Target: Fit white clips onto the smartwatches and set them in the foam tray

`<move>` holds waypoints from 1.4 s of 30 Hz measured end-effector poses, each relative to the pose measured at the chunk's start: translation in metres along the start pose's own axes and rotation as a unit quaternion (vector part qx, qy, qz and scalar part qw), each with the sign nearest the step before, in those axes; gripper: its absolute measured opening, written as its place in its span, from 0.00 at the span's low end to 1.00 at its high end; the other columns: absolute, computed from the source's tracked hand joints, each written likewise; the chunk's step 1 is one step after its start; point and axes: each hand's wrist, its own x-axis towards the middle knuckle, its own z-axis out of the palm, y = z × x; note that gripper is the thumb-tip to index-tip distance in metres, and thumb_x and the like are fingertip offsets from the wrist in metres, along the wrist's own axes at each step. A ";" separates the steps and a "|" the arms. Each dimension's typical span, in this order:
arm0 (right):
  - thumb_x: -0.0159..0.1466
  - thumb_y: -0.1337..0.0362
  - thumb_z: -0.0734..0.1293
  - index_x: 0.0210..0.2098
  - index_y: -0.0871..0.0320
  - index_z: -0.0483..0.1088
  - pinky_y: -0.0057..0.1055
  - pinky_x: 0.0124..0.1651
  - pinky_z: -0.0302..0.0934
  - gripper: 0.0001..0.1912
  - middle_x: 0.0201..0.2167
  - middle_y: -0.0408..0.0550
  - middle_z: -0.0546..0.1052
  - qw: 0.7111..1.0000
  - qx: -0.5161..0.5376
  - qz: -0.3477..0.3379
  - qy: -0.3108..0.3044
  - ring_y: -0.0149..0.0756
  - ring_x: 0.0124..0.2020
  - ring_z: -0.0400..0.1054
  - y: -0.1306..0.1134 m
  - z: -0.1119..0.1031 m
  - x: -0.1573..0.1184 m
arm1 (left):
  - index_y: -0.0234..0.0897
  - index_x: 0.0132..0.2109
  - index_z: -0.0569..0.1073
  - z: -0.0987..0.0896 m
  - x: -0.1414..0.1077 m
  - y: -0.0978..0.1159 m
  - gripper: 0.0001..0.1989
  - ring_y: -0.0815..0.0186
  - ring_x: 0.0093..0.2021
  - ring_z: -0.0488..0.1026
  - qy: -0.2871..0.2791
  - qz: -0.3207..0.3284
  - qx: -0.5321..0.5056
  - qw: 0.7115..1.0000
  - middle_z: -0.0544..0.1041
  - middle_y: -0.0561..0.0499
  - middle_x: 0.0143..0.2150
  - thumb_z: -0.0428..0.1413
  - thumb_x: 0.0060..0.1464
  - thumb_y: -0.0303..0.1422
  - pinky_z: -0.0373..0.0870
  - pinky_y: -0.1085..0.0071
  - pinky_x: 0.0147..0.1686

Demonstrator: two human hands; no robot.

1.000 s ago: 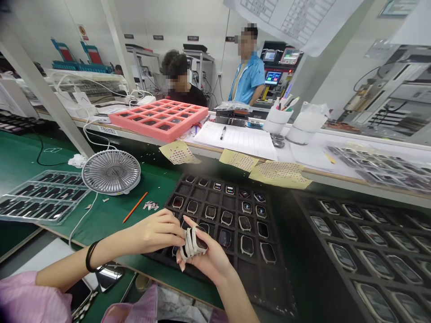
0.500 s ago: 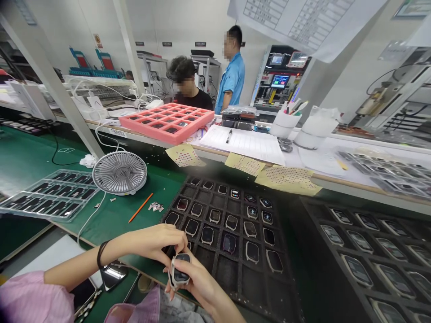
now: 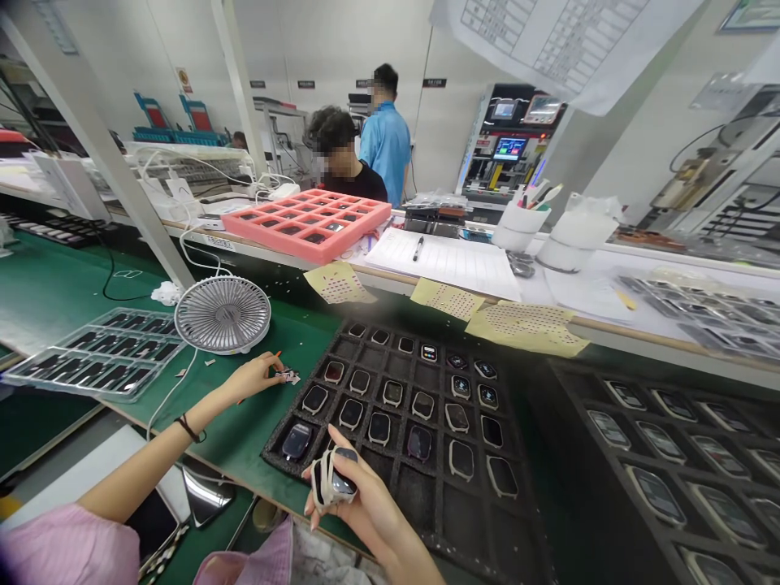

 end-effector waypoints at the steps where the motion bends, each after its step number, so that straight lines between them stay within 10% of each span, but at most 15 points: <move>1: 0.60 0.55 0.67 0.68 0.57 0.41 0.36 0.27 0.62 0.45 0.35 0.54 0.78 1.000 0.000 -0.003 -0.002 0.42 0.26 0.73 -0.001 0.001 0.000 | 0.36 0.34 0.73 0.003 0.000 -0.001 0.11 0.64 0.29 0.71 0.001 0.000 -0.005 1.000 0.74 0.46 0.39 0.56 0.48 0.40 0.60 0.72 0.27; 12: 0.61 0.57 0.66 0.68 0.51 0.42 0.38 0.30 0.62 0.41 0.40 0.52 0.76 0.990 -0.024 -0.132 0.044 0.40 0.30 0.71 -0.010 0.016 -0.001 | 0.35 0.32 0.73 -0.009 -0.013 0.038 0.14 0.63 0.30 0.73 0.065 -0.006 -0.118 0.991 0.77 0.48 0.29 0.54 0.52 0.42 0.66 0.72 0.30; 15: 0.61 0.56 0.66 0.68 0.47 0.39 0.39 0.34 0.64 0.43 0.46 0.51 0.73 0.968 -0.053 -0.229 0.086 0.40 0.34 0.69 -0.013 0.023 0.003 | 0.34 0.31 0.72 -0.011 -0.042 0.089 0.15 0.66 0.28 0.72 0.120 0.028 -0.337 0.934 0.76 0.49 0.29 0.58 0.50 0.44 0.68 0.73 0.27; 23: 0.61 0.56 0.66 0.68 0.45 0.38 0.43 0.55 0.55 0.43 0.50 0.48 0.68 0.902 -0.141 -0.377 0.159 0.41 0.48 0.64 -0.009 0.020 0.008 | 0.32 0.28 0.71 0.005 -0.085 0.175 0.14 0.72 0.21 0.69 0.003 0.065 -0.590 0.804 0.75 0.50 0.28 0.66 0.42 0.37 0.63 0.79 0.15; 33: 0.61 0.55 0.64 0.67 0.46 0.40 0.45 0.58 0.51 0.40 0.51 0.50 0.67 0.848 -0.219 -0.438 0.202 0.43 0.52 0.62 -0.007 0.018 0.011 | 0.36 0.33 0.80 0.024 -0.089 0.188 0.09 0.70 0.24 0.69 0.098 0.115 -0.548 0.823 0.76 0.47 0.31 0.63 0.49 0.37 0.65 0.76 0.18; 42: 0.61 0.57 0.64 0.67 0.44 0.40 0.47 0.57 0.53 0.40 0.54 0.51 0.63 0.833 -0.199 -0.458 0.238 0.45 0.52 0.62 -0.014 0.019 0.010 | 0.41 0.50 0.75 0.039 -0.099 0.189 0.14 0.60 0.47 0.68 0.119 0.217 -0.454 0.856 0.68 0.43 0.45 0.51 0.61 0.37 0.72 0.66 0.41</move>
